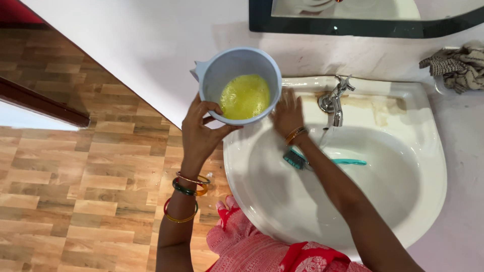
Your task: The person scrubs a white bathroom sink using a blue scrub brush and a yellow cleaning solution from a bucket. They repeatedly apply the solution, scrub the basin and faucet area, and rinse the brush under running water.
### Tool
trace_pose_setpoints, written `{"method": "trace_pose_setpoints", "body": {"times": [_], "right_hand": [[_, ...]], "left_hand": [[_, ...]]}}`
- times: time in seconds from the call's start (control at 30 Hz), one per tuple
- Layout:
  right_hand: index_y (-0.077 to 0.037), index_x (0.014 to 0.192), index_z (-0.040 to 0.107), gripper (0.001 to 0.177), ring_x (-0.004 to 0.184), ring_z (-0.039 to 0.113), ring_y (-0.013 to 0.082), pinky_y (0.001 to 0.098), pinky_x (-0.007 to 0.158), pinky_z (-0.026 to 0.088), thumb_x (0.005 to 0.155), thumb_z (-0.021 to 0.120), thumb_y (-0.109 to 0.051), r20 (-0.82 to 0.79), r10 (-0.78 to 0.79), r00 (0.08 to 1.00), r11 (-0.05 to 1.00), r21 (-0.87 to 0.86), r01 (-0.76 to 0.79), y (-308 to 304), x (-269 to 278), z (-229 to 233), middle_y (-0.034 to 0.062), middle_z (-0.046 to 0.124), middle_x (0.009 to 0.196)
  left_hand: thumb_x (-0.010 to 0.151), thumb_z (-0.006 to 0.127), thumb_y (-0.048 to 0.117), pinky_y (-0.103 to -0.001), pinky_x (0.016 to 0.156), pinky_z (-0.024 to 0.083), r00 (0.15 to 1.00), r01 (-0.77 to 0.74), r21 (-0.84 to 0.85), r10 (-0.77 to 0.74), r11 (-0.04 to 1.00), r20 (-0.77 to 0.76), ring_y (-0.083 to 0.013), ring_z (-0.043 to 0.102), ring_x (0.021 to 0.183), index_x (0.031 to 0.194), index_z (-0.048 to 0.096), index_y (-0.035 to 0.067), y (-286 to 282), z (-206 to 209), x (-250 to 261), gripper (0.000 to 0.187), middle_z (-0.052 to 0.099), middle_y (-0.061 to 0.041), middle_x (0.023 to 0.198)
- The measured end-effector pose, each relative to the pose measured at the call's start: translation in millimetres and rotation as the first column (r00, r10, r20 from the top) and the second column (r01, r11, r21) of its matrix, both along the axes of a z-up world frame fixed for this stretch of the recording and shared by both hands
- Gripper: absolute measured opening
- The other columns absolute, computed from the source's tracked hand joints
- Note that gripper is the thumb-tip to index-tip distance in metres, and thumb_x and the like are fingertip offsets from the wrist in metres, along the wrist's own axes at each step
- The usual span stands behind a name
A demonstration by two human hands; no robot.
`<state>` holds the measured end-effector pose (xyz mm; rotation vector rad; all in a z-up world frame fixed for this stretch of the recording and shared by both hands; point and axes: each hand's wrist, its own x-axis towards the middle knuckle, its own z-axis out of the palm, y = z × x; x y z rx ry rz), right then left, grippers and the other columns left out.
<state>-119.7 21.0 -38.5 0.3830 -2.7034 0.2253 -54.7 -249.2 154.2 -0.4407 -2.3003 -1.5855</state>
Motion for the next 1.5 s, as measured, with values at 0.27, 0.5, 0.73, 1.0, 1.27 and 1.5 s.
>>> {"method": "trace_pose_setpoints", "body": {"times": [0.27, 0.5, 0.73, 1.0, 1.27, 1.5], "right_hand": [[-0.013, 0.126, 0.066, 0.045, 0.130, 0.055, 0.0358, 0.0477, 0.114, 0.042, 0.086, 0.073, -0.033, 0.306, 0.057, 0.950, 0.976, -0.216, 0.011, -45, -4, 21, 0.0123, 0.067, 0.132], [-0.005, 0.130, 0.068, 0.035, 0.132, 0.054, 0.0351, 0.0478, 0.114, 0.043, 0.105, 0.051, -0.023, 0.265, 0.582, 0.769, 0.560, -0.816, -0.143, 22, 69, -33, 0.0147, 0.063, 0.137], [0.002, 0.100, 0.061, 0.026, 0.104, 0.069, 0.0279, 0.0385, 0.097, 0.061, 0.108, 0.042, -0.014, 0.341, 0.303, 0.890, -0.806, -0.407, 0.430, 127, 89, -66, 0.0161, 0.067, 0.106], [-0.002, 0.091, 0.059, 0.017, 0.079, 0.065, 0.0235, 0.0328, 0.077, 0.058, 0.103, 0.047, -0.007, 0.061, 0.350, 0.935, -0.890, -0.290, 0.352, 145, 85, -82, 0.0131, 0.066, 0.085], [-0.007, 0.085, 0.057, 0.028, 0.059, 0.044, 0.0101, 0.0267, 0.052, 0.043, 0.106, 0.041, -0.013, -0.334, 0.563, 0.757, -0.823, -0.310, 0.475, 150, 80, -87, 0.0007, 0.053, 0.072], [-0.008, 0.100, 0.072, 0.041, 0.062, 0.047, 0.0126, 0.0328, 0.060, 0.043, 0.109, 0.044, -0.036, 0.676, 0.295, 0.675, 0.558, -0.695, 0.453, 161, 82, -38, -0.0010, 0.051, 0.071]], "left_hand": [[0.065, 0.100, 0.020, -0.033, 0.084, 0.062, 1.000, 0.005, -0.067, -0.004, 0.998, 0.012, -0.0234, 0.072, 0.113, 0.094, 0.063, 0.006, 13, -1, -6, 0.049, 0.063, -0.012, 0.135], [0.064, 0.099, 0.022, -0.035, 0.084, 0.062, 0.993, 0.057, -0.068, -0.050, 0.996, 0.104, -0.0246, 0.072, 0.113, 0.095, 0.063, 0.007, 39, -35, -34, 0.050, 0.062, -0.011, 0.137], [0.069, 0.099, 0.021, -0.036, 0.090, 0.062, 0.993, 0.116, -0.050, -0.114, 0.992, 0.039, -0.0281, 0.065, 0.128, 0.107, 0.063, 0.011, 71, -83, -53, 0.054, 0.050, -0.016, 0.152], [0.084, 0.091, 0.019, -0.051, 0.116, 0.039, 0.960, -0.122, -0.163, 0.075, 0.979, -0.272, -0.0495, 0.039, 0.142, 0.146, 0.044, -0.002, 85, -103, -33, 0.081, 0.035, -0.030, 0.155], [0.104, 0.047, 0.030, -0.024, 0.057, 0.046, 0.307, 0.147, 0.660, -0.668, 0.737, 0.678, -0.0082, 0.053, 0.064, 0.109, 0.062, 0.011, 175, -216, 49, 0.024, 0.066, -0.001, 0.092], [0.108, 0.049, 0.037, -0.023, 0.046, 0.029, -0.180, 0.223, 0.758, -0.738, 0.613, 0.650, -0.0047, 0.036, 0.052, 0.104, 0.062, 0.013, 299, -332, -8, 0.027, 0.055, 0.004, 0.075]]}}
